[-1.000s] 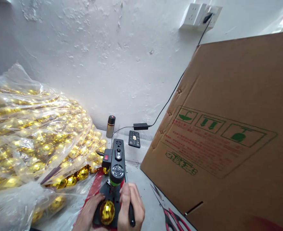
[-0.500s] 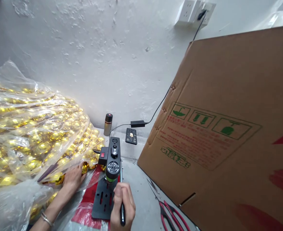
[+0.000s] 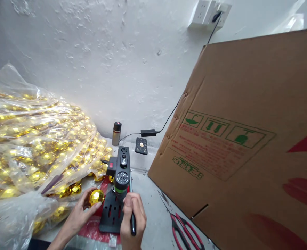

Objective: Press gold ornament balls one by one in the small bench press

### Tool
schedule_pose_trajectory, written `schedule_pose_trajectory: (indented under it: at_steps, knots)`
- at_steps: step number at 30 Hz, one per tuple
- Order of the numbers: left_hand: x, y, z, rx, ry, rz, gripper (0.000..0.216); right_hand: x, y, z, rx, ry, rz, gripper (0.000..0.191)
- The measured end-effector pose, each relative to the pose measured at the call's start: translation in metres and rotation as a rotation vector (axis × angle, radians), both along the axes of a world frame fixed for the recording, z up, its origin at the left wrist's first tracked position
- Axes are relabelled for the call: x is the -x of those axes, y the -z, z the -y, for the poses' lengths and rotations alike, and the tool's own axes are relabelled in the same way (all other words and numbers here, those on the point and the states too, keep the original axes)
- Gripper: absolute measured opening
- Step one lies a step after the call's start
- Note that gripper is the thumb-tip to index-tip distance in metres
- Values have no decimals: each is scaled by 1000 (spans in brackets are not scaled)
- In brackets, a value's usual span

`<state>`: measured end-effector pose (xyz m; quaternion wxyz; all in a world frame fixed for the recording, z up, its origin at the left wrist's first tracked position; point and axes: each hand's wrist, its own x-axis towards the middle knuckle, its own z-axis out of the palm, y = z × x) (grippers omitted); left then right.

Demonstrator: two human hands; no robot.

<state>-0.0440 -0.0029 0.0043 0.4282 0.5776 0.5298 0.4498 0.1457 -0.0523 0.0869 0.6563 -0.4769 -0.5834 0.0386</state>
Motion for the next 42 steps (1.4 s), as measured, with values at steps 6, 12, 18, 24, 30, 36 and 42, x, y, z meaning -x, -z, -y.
schedule_pose_trajectory:
  at_steps: [6,12,18,24,30,36,42]
  knots:
    - [-8,10,6,16,7,-10,65,5,-17,0,-51,30,-26,34]
    - [-19,23,-7,-56,-36,-71,63,6,-13,0,-42,24,-41,34]
    - [-39,34,-9,-104,66,-114,61,4,-11,0,-29,-6,-54,33]
    - [-45,47,-2,-242,135,-180,53,4,-14,3,-64,-20,-34,31]
    - [-46,52,3,-333,134,-277,54,6,-18,3,-87,-20,-23,30]
    - [-51,53,-5,-307,172,-244,56,5,-22,4,-66,-5,8,30]
    - [-50,54,-7,-220,199,-186,59,1,-29,3,-79,-11,53,29]
